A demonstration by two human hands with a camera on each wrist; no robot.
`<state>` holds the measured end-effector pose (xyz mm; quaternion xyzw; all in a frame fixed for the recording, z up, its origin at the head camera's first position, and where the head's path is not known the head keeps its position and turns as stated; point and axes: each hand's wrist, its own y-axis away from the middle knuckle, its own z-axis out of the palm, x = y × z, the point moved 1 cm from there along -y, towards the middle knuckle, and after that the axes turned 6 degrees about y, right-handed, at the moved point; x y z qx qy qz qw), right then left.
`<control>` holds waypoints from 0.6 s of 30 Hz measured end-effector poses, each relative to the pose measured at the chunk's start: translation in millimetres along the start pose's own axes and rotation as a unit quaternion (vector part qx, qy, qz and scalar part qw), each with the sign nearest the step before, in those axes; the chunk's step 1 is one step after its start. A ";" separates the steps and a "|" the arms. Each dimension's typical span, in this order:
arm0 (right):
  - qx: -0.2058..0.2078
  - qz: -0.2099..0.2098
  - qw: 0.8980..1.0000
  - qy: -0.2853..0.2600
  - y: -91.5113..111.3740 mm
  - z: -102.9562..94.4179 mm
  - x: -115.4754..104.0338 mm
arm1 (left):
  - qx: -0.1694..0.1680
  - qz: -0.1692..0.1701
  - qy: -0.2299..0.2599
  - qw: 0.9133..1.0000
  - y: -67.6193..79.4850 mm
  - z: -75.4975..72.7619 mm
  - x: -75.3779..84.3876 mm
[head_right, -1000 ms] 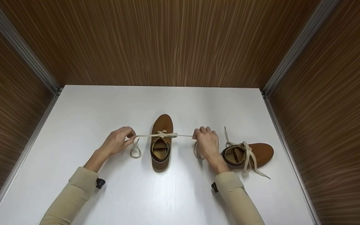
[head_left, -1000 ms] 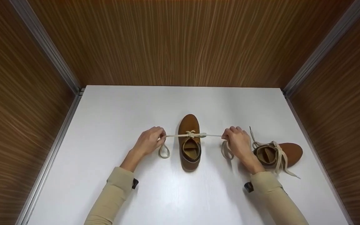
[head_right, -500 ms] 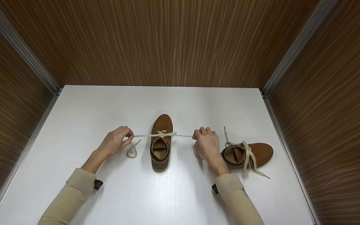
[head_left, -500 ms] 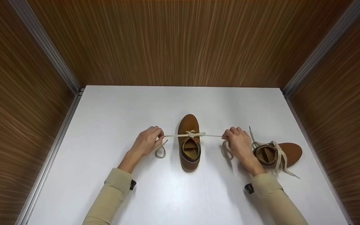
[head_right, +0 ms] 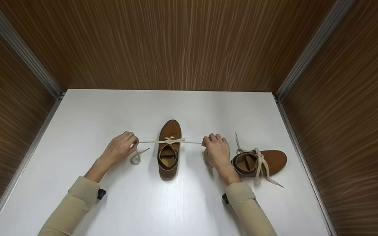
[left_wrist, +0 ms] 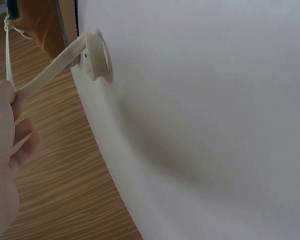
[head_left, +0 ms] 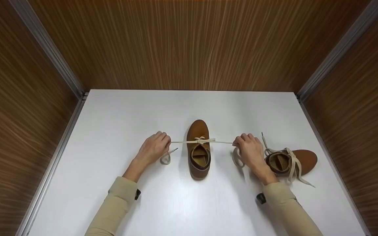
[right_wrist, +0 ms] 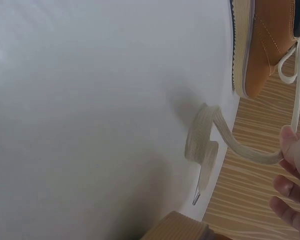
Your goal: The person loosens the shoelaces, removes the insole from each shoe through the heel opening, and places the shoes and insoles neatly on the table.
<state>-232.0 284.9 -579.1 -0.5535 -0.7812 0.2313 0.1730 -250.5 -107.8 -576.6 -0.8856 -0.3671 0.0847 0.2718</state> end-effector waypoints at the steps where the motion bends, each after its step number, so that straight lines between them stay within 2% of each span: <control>1: -0.001 -0.001 1.000 0.001 0.2 -0.1 -0.2 | 0.004 0.005 -0.011 1.000 0.4 0.0 -0.6; 8: 0.007 -0.039 0.999 0.022 0.8 0.5 -1.3 | 0.012 0.028 -0.069 0.997 5.8 3.1 -7.3; 14: 0.022 -0.063 0.997 0.041 1.4 1.7 -0.2 | 0.009 0.049 -0.128 0.991 7.3 4.7 -10.5; 18: 0.024 -0.069 0.996 0.042 2.2 0.6 1.5 | 0.005 0.052 -0.140 0.989 8.8 4.0 -12.2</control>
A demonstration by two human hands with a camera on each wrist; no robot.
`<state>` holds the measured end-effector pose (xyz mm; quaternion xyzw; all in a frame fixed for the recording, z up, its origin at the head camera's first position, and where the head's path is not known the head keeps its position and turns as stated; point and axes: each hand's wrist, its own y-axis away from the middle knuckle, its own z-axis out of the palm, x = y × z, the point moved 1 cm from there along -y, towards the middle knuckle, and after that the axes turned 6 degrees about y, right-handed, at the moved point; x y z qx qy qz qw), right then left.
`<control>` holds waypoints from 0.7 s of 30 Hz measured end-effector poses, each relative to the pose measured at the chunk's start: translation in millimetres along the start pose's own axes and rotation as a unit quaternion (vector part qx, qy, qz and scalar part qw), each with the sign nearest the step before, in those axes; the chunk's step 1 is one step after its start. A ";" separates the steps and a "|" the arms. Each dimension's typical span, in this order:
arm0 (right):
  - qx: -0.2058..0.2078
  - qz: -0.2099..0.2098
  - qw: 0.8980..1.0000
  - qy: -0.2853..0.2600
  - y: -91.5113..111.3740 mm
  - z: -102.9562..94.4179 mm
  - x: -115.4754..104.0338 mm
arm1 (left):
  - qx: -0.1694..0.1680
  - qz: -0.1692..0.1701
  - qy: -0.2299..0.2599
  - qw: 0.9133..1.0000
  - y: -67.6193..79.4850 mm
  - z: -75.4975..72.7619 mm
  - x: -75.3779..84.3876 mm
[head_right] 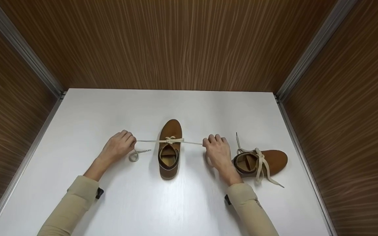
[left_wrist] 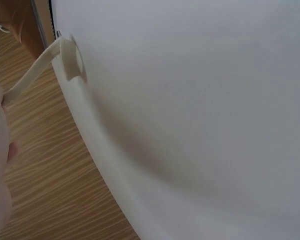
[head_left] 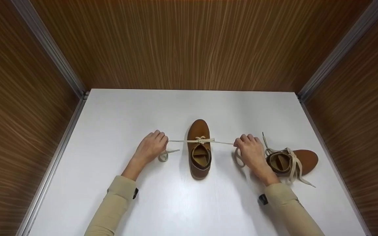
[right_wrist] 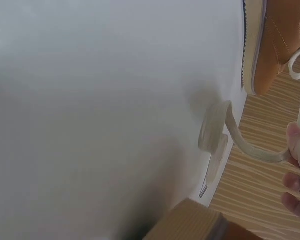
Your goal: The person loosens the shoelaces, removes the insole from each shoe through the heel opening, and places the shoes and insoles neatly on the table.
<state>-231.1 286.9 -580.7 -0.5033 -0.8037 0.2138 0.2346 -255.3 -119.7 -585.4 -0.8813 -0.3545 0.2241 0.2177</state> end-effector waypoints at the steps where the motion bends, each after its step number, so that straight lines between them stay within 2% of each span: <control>1: 0.000 0.000 1.000 0.000 -0.1 -0.5 0.6 | 0.001 0.000 0.001 1.000 0.4 -0.3 -0.5; 8: -0.010 0.015 1.000 -0.014 -1.3 -2.0 3.0 | 0.004 -0.005 0.010 1.000 6.0 1.5 -3.6; 16: 0.012 0.022 1.000 -0.018 1.2 -2.2 2.8 | 0.018 -0.016 0.026 0.999 12.9 1.5 -5.1; 21: 0.008 0.029 0.999 -0.017 0.6 -4.2 3.4 | 0.025 -0.009 0.020 0.999 15.6 0.9 -7.3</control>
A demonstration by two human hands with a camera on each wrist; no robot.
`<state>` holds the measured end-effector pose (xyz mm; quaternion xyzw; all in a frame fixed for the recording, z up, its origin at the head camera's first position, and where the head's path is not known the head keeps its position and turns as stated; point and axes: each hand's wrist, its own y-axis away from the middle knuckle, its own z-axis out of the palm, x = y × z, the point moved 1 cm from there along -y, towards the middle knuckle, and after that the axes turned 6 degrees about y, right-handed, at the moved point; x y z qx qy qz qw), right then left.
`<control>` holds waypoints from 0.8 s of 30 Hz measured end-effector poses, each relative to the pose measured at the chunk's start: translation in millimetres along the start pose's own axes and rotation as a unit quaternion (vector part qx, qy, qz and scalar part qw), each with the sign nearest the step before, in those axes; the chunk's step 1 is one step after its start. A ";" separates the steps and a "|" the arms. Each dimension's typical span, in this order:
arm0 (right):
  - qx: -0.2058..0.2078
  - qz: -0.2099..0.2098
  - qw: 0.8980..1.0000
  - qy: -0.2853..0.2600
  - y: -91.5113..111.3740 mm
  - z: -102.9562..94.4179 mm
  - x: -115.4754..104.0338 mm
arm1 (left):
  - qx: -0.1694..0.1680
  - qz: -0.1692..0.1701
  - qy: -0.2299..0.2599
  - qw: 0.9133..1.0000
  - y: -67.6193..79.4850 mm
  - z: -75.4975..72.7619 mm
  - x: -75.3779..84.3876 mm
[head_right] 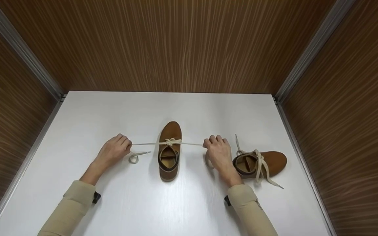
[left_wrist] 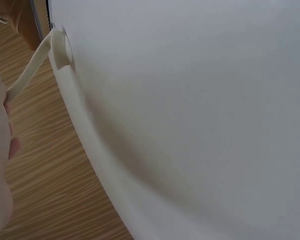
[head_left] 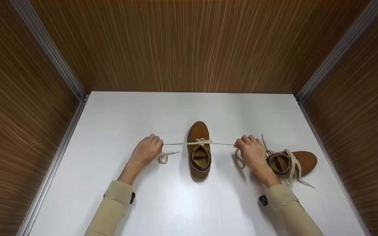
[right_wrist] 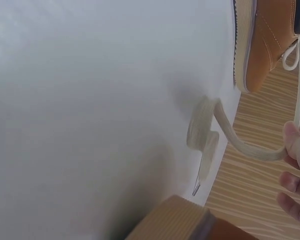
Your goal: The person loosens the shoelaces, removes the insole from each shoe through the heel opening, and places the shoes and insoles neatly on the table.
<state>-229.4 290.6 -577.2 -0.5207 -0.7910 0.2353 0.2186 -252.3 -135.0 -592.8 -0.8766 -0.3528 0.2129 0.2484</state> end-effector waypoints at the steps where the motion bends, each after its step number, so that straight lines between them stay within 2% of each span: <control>1: -0.003 0.002 1.000 -0.001 0.2 -0.3 0.0 | 0.002 0.001 -0.001 1.000 1.0 0.1 -0.7; 8: -0.017 0.008 1.000 -0.008 2.2 -1.9 0.4 | 0.011 0.003 -0.004 1.000 8.7 -0.5 -5.8; 13: -0.026 0.010 1.000 -0.009 4.7 -2.8 0.1 | 0.002 -0.007 0.000 1.000 14.6 -2.5 -6.9; 17: -0.019 0.012 1.000 -0.012 5.9 -3.5 -0.6 | -0.005 -0.019 0.011 1.000 19.6 -4.6 -7.7; 24: 0.000 0.017 1.000 -0.019 3.6 -4.5 0.5 | -0.024 -0.044 0.002 0.999 26.4 -9.0 -10.4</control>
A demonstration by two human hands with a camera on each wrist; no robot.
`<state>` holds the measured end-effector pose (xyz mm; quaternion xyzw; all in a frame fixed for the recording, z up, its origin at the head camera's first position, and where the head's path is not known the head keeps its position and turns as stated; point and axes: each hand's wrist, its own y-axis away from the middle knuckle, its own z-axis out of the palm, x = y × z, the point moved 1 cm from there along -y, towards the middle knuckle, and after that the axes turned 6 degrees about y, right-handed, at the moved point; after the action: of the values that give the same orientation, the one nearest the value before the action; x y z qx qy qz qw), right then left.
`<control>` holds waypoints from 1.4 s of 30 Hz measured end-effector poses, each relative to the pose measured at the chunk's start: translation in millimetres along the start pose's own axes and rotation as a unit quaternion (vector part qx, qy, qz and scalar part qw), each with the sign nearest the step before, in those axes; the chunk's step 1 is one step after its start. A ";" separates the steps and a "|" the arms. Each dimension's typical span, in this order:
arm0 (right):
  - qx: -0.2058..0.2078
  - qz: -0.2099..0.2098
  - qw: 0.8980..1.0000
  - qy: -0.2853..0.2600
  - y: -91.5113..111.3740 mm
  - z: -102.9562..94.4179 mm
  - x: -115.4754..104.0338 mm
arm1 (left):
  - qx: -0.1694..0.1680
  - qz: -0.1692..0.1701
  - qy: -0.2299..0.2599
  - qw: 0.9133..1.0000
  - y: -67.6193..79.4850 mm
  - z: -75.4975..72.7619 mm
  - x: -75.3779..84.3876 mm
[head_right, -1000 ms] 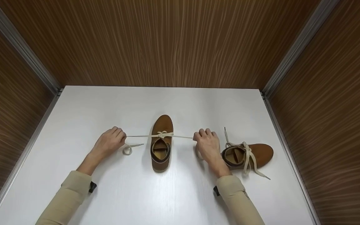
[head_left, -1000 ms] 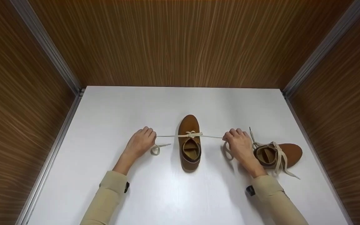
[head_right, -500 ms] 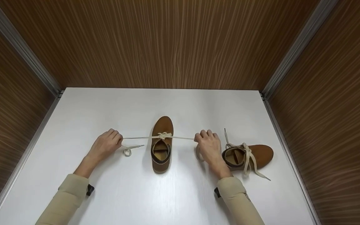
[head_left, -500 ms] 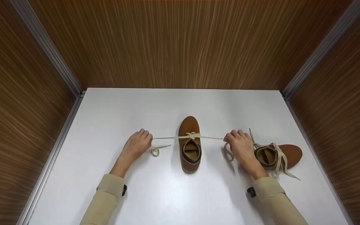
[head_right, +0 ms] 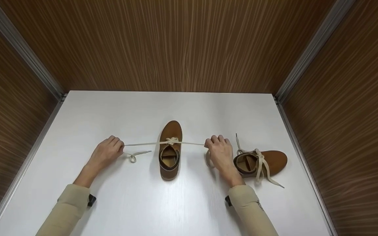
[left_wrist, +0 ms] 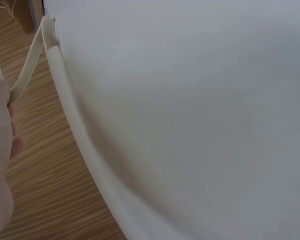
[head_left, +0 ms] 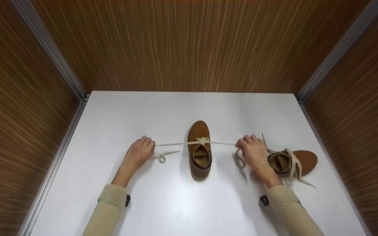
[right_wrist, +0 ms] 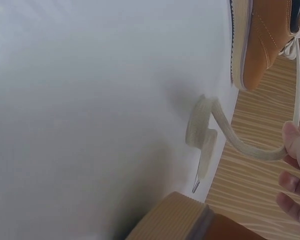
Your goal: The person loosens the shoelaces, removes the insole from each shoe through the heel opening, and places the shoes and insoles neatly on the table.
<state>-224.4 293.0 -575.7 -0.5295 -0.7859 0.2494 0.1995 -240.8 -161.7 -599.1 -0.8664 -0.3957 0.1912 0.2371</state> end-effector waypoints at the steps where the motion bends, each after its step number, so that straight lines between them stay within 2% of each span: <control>1: 0.000 0.002 1.000 -0.002 -0.4 -0.5 0.1 | -0.002 -0.005 0.001 1.000 0.5 -0.5 -0.6; 8: -0.009 0.008 1.000 -0.009 -2.5 -2.1 0.8 | 0.003 -0.039 0.015 0.999 4.2 -1.0 -5.8; 18: -0.004 0.009 1.000 -0.009 -2.5 -0.5 2.0 | -0.002 -0.044 0.023 0.999 7.0 -1.1 -6.9; 28: -0.017 0.018 1.000 -0.005 -1.4 -2.7 2.1 | -0.007 -0.056 0.024 0.998 9.1 -1.8 -10.1; 42: -0.032 0.022 0.999 -0.006 0.5 -3.7 2.8 | 0.007 -0.067 0.041 0.997 18.5 -6.3 -17.8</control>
<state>-222.9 296.4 -572.9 -0.5517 -0.7826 0.2314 0.1719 -237.4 -187.8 -601.8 -0.8433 -0.4418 0.1415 0.2713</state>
